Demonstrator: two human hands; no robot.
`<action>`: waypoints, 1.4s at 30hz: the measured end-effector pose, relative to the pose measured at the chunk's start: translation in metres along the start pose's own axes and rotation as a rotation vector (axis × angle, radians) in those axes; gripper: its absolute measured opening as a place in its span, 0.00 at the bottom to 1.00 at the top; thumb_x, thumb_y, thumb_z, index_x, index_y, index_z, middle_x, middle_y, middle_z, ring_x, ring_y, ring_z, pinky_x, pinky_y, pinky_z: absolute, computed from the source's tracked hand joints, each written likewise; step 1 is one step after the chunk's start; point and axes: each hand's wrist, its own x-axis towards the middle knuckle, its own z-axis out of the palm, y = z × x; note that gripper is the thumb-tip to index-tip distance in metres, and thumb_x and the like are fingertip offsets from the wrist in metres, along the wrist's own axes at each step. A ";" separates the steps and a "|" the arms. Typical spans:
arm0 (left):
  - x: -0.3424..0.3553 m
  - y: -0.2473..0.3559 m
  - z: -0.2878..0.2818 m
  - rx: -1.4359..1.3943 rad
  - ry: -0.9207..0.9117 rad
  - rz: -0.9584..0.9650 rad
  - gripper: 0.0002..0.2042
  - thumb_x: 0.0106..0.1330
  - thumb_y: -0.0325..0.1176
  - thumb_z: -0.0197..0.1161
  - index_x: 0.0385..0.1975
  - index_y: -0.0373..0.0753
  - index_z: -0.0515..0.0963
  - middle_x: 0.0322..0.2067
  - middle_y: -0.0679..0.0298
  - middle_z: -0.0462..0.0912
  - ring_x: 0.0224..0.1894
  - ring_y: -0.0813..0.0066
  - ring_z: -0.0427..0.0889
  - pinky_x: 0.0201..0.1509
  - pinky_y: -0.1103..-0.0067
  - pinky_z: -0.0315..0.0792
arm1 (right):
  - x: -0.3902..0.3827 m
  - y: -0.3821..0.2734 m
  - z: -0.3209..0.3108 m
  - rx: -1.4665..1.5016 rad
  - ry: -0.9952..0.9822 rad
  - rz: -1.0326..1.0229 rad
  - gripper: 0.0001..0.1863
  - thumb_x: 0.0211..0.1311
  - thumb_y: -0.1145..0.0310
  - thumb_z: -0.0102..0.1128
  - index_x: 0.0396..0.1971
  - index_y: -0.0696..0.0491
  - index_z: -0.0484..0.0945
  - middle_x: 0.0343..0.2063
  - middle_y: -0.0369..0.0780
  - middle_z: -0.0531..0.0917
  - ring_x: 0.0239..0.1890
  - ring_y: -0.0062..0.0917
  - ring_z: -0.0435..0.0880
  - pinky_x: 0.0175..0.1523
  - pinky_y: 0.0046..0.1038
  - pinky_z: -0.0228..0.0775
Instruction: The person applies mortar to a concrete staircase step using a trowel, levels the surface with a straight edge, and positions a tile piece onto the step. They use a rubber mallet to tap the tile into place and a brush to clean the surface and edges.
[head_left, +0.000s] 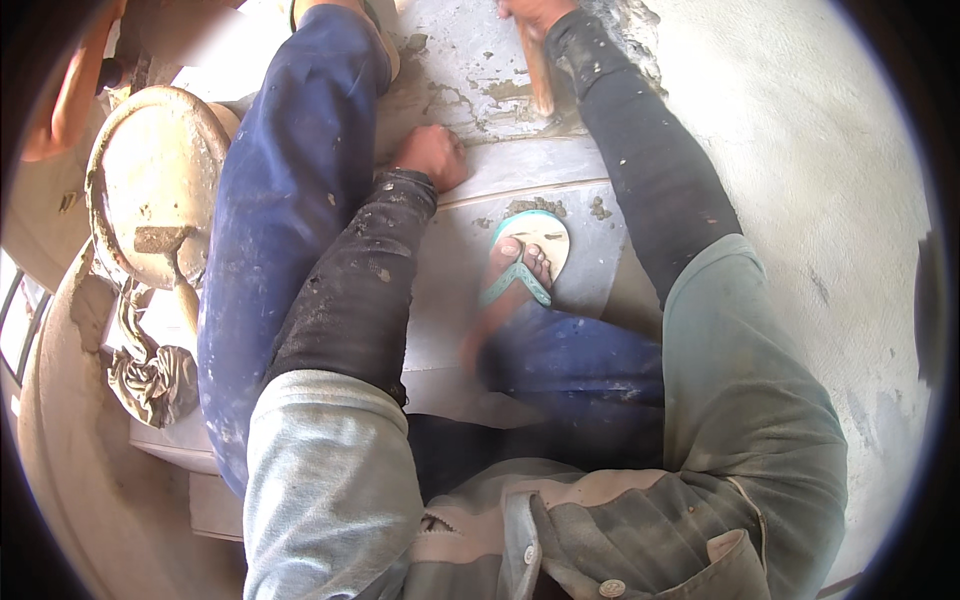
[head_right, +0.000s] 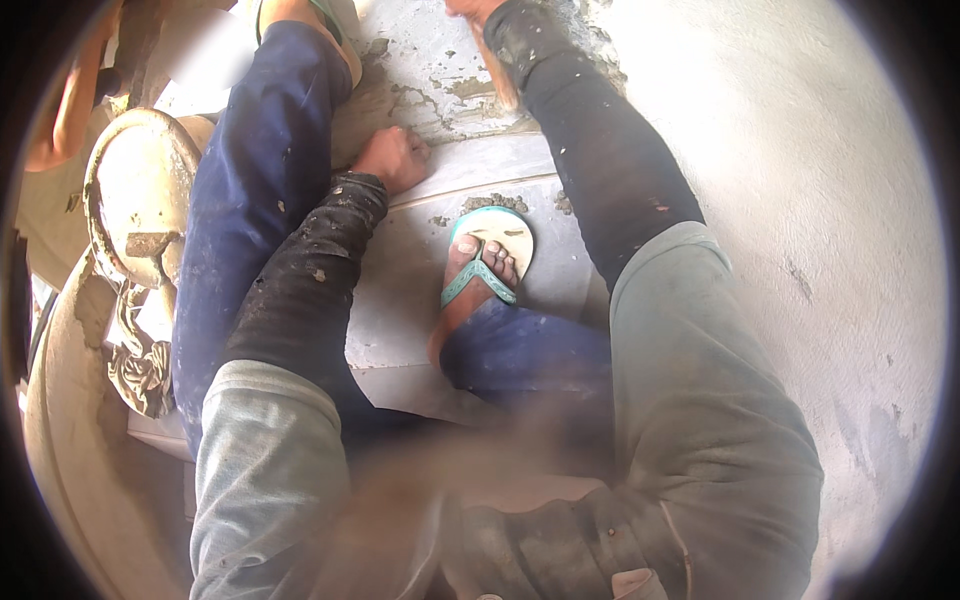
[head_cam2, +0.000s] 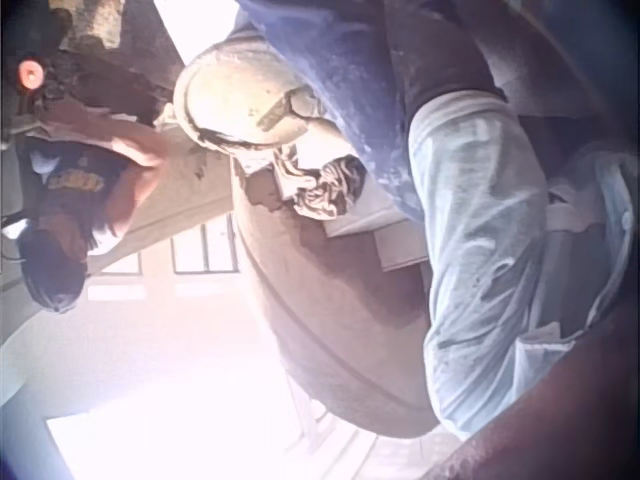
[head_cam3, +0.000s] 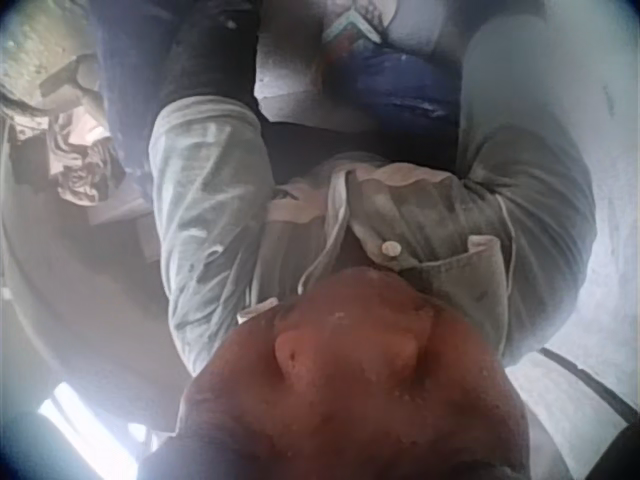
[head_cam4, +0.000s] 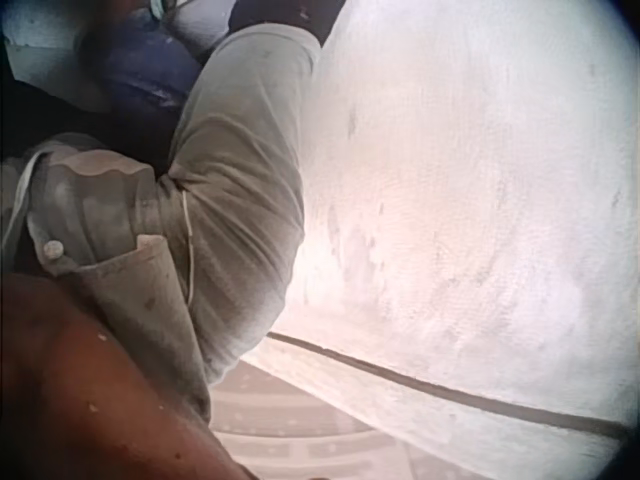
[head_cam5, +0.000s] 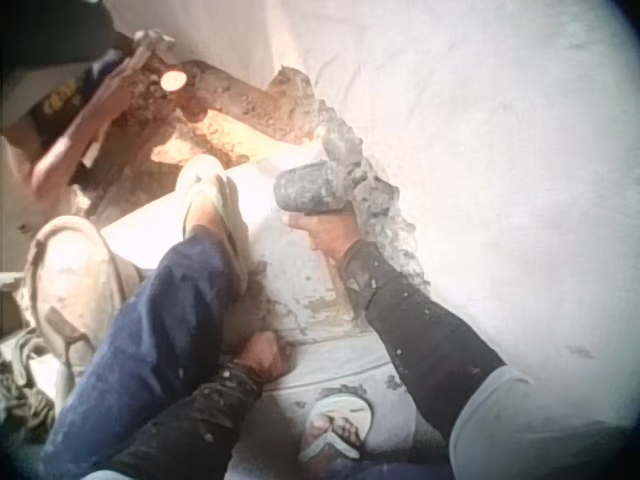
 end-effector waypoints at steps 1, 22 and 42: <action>0.002 -0.004 0.001 0.003 0.008 0.001 0.14 0.61 0.38 0.59 0.37 0.37 0.87 0.39 0.45 0.85 0.44 0.45 0.84 0.55 0.63 0.77 | 0.007 -0.005 0.000 0.068 -0.016 -0.038 0.17 0.53 0.61 0.77 0.38 0.54 0.83 0.23 0.34 0.79 0.17 0.21 0.75 0.20 0.28 0.72; 0.002 0.001 0.009 0.007 0.008 -0.056 0.11 0.60 0.35 0.61 0.35 0.39 0.88 0.37 0.48 0.86 0.43 0.49 0.86 0.55 0.66 0.77 | 0.013 0.148 -0.011 -0.535 -0.027 -0.221 0.16 0.66 0.62 0.52 0.20 0.53 0.75 0.12 0.37 0.71 0.13 0.26 0.73 0.20 0.33 0.66; 0.002 -0.012 0.009 -0.047 -0.012 0.025 0.12 0.61 0.35 0.60 0.35 0.37 0.88 0.36 0.46 0.86 0.42 0.49 0.87 0.53 0.66 0.79 | 0.001 0.157 -0.057 -0.964 -0.034 -0.598 0.14 0.66 0.60 0.54 0.28 0.54 0.82 0.18 0.48 0.80 0.27 0.38 0.84 0.33 0.42 0.74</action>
